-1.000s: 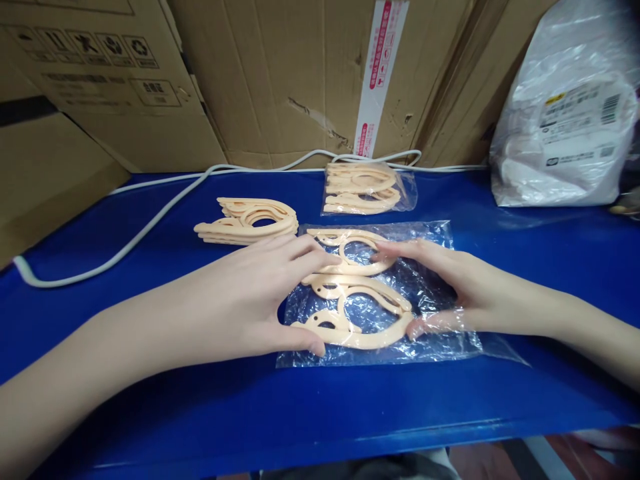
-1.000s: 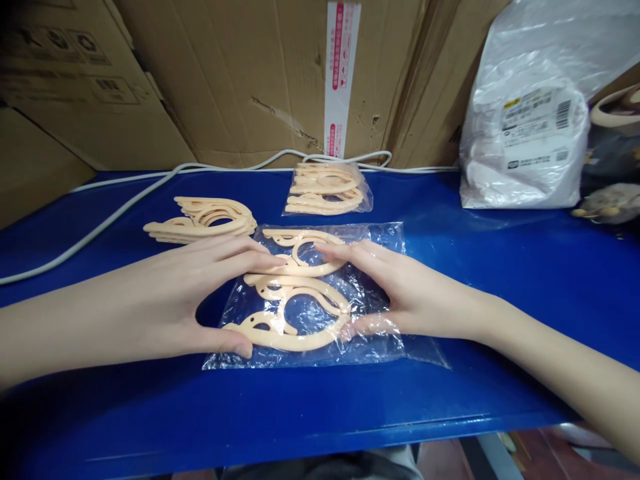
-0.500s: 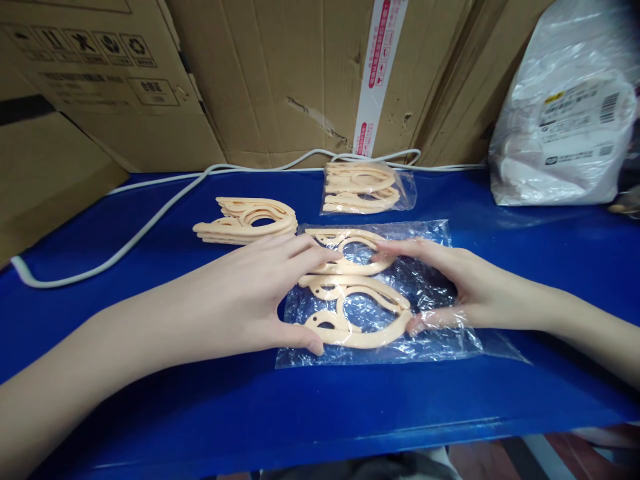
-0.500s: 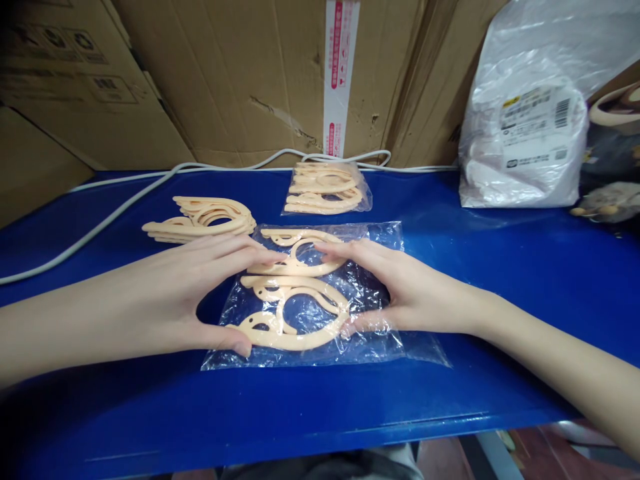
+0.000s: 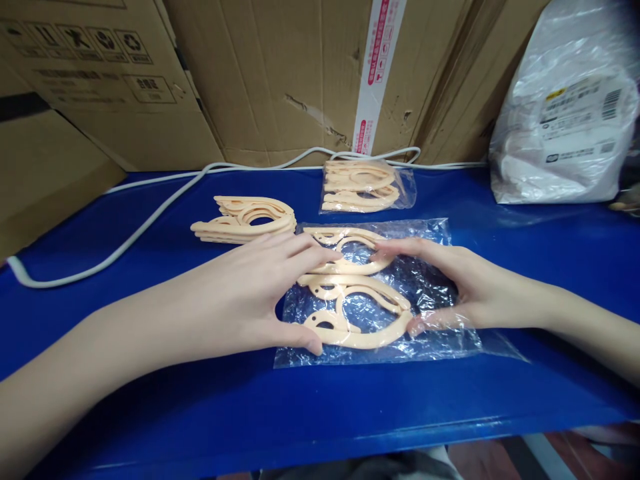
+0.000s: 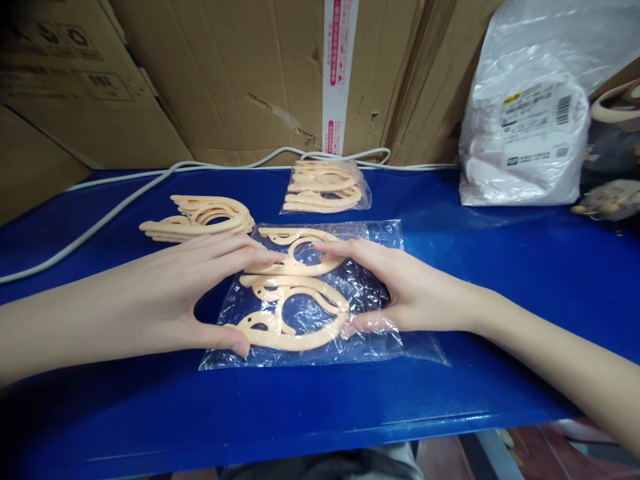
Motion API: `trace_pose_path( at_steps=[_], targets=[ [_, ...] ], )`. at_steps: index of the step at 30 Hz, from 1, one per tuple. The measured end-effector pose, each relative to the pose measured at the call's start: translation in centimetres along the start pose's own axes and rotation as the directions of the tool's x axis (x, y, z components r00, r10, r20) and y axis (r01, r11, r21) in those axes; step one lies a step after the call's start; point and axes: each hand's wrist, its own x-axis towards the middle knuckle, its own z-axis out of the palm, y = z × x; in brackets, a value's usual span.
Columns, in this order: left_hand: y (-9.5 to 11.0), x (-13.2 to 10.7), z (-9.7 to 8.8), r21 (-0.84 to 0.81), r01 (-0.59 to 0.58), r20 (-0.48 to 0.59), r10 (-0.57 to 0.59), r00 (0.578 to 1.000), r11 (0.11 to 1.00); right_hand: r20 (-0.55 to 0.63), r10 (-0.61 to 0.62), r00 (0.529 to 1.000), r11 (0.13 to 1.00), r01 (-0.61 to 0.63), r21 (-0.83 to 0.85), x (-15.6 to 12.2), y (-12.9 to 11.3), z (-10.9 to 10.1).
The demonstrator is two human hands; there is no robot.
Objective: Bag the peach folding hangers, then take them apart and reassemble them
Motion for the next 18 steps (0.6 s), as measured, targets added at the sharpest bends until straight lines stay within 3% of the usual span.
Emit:
trace_pose_path(
  at_steps=[18],
  targets=[
    [0.18,-0.33,-0.25,-0.047,-0.016,-0.002,0.016,1.000,0.999,0.039,0.034,0.999,0.999,-0.033,-0.037,-0.23,-0.68,-0.69]
  ],
)
